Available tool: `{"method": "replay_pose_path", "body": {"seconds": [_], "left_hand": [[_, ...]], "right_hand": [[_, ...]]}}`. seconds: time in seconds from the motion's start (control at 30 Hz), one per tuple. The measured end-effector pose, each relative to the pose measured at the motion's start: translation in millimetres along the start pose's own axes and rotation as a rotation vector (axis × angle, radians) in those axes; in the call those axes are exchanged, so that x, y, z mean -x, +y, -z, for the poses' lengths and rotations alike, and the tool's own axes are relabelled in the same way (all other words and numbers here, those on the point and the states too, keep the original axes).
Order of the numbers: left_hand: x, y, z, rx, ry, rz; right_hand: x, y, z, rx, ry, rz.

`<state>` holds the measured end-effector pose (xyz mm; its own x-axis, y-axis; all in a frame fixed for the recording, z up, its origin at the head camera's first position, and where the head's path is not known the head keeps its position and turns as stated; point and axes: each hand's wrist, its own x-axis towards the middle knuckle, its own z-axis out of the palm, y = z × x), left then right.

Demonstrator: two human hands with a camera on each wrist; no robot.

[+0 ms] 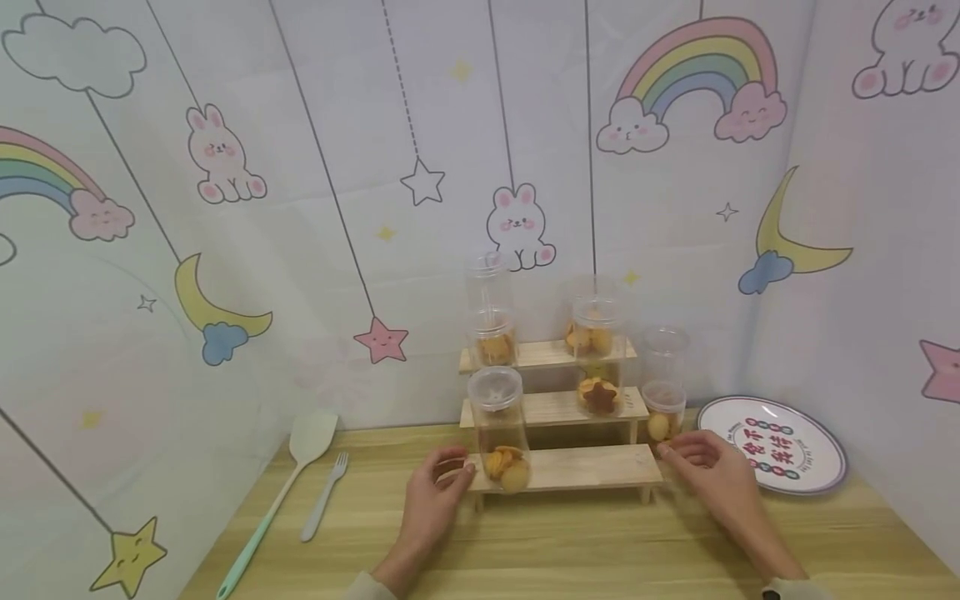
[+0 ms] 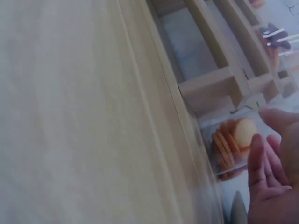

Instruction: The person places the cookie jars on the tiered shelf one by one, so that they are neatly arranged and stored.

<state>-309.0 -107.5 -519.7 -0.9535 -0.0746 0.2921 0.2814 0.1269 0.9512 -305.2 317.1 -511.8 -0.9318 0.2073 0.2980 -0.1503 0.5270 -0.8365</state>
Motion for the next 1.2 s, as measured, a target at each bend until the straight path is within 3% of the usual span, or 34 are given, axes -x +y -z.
{"method": "replay_pose_path", "body": {"seconds": [0.1, 0.2, 0.47, 0.63, 0.93, 1.2], "left_hand": [[-1.5, -2.3, 3.6, 0.080, -0.014, 0.064], [-2.6, -2.5, 5.8, 0.102, -0.046, 0.101], [-1.3, -1.5, 7.8, 0.063, -0.114, 0.122], [-1.7, -3.5, 8.6, 0.070, -0.107, 0.125], [-0.8, -4.7, 8.5, 0.072, -0.108, 0.132], [-1.9, -3.0, 10.6, 0.076, -0.117, 0.131]], "right_hand": [[-6.4, 1, 3, 0.022, 0.085, 0.034], [-14.7, 1, 3, 0.038, 0.118, 0.049], [-29.4, 3, -3, 0.055, -0.017, 0.016], [-33.4, 2, -9, 0.034, -0.055, 0.014], [-28.9, -1, -12, 0.008, -0.028, 0.002], [-17.4, -2, -2, 0.038, 0.003, 0.040]]}}
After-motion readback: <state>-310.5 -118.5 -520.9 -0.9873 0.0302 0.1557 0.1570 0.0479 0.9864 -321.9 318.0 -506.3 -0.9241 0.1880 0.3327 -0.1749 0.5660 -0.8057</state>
